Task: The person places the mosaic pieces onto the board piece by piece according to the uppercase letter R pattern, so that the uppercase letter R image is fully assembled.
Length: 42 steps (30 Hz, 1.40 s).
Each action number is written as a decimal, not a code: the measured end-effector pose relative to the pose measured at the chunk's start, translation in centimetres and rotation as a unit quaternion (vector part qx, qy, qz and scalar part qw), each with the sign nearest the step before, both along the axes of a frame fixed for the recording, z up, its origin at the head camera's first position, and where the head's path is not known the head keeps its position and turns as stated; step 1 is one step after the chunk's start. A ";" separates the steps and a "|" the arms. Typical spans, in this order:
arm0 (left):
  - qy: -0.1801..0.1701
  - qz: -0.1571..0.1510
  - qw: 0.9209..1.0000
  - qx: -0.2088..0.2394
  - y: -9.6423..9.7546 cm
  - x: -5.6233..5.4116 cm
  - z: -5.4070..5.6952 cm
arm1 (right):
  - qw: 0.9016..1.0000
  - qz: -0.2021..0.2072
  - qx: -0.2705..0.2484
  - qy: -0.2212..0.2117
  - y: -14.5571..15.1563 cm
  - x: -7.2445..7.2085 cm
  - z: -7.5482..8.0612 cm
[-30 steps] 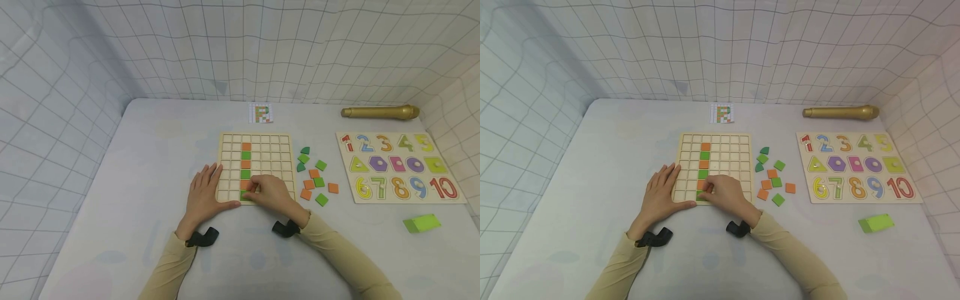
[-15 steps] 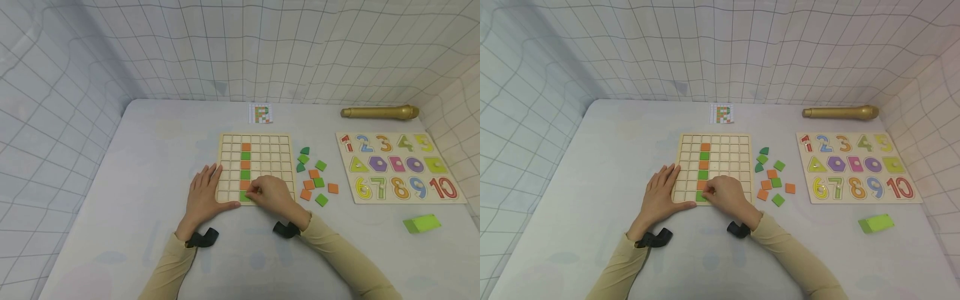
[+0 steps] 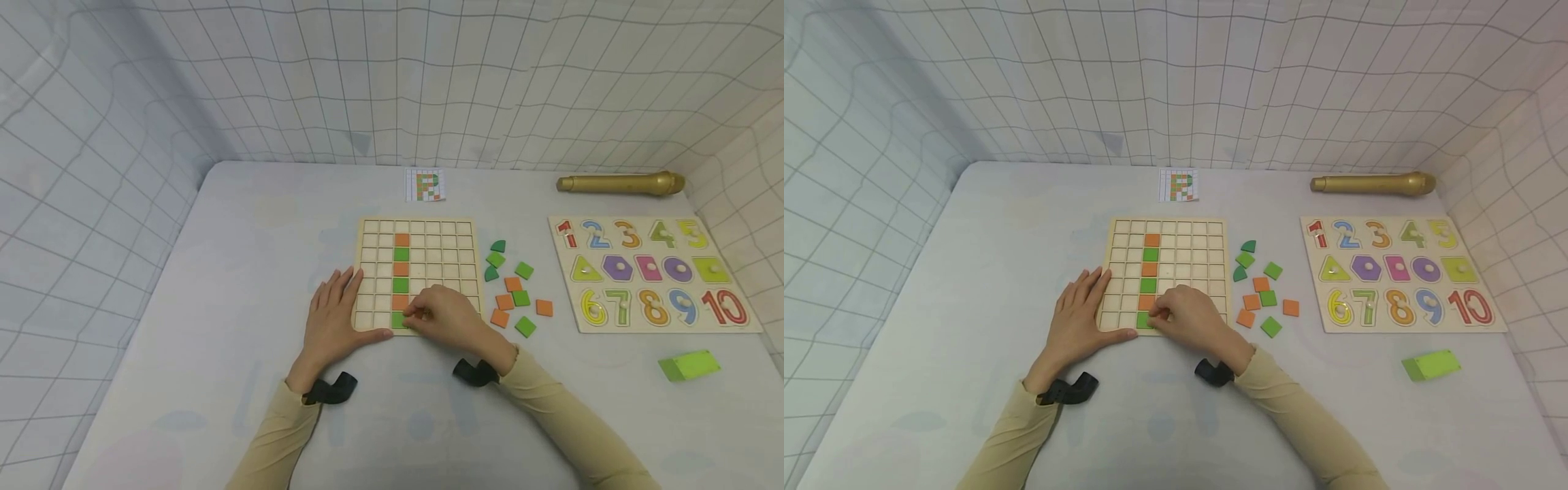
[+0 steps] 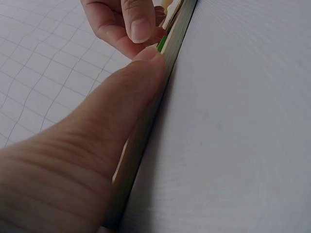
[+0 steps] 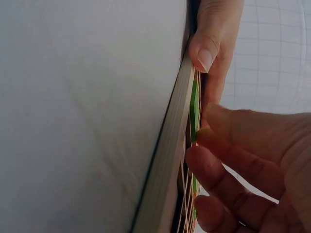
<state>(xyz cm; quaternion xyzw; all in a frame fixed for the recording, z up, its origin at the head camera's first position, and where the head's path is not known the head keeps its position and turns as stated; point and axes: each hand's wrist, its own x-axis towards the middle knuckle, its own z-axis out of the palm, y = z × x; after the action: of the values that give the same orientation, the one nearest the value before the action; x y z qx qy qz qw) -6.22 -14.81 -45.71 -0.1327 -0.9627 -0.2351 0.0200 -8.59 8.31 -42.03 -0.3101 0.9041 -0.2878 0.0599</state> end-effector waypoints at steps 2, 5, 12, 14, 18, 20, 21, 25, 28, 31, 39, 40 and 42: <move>0.001 0.000 1.000 -0.001 0.0 0.0 0.0 | 1.000 0.012 -0.006 0.003 0.3 0.0 -0.1; -0.001 0.000 1.000 -0.002 0.1 0.0 0.0 | 1.000 0.020 -0.019 0.001 0.8 -0.1 -0.1; -0.004 0.002 1.000 -0.007 0.1 -0.1 0.1 | 0.998 -0.002 -0.059 0.008 2.3 -0.7 0.0; -0.005 0.002 1.000 -0.009 0.1 -0.1 0.1 | 0.997 -0.014 -0.075 0.021 2.9 -1.1 0.0; -0.011 0.004 1.000 -0.010 0.1 -0.1 0.2 | 0.991 -0.042 -0.112 0.059 4.3 -2.0 0.0; -0.014 0.004 1.000 -0.007 0.1 -0.1 0.2 | 0.988 -0.061 -0.121 0.076 5.1 -2.4 0.0; -0.015 0.004 1.000 -0.005 0.1 0.0 0.3 | 0.986 -0.070 -0.125 0.081 5.5 -2.6 0.1; -0.018 0.004 1.000 -0.003 0.1 0.0 0.3 | 0.981 -0.114 -0.132 0.088 7.2 -3.3 0.5; -0.019 0.005 1.000 -0.005 0.1 0.0 0.3 | 0.974 -0.154 -0.131 0.098 8.5 -3.7 0.8; -0.018 0.005 1.000 -0.005 0.1 0.0 0.3 | 0.966 -0.196 -0.127 0.113 9.7 -4.0 0.9; -0.016 0.004 1.000 -0.004 0.1 -0.1 0.3 | 0.948 -0.272 -0.116 0.113 12.6 -4.3 0.2; -0.016 0.004 1.000 -0.005 0.1 -0.1 0.2 | 0.948 -0.280 -0.109 0.109 12.9 -4.3 0.2; -0.016 0.004 1.000 -0.006 0.1 -0.1 0.2 | 0.946 -0.296 -0.092 0.094 13.3 -4.3 0.1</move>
<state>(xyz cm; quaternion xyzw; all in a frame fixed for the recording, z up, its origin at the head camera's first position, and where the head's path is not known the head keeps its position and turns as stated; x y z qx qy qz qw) -6.29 -14.73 -45.51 -0.1254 -0.9648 -0.2313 0.0043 -12.91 21.65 -41.93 -0.0583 0.9262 -0.3445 -0.1416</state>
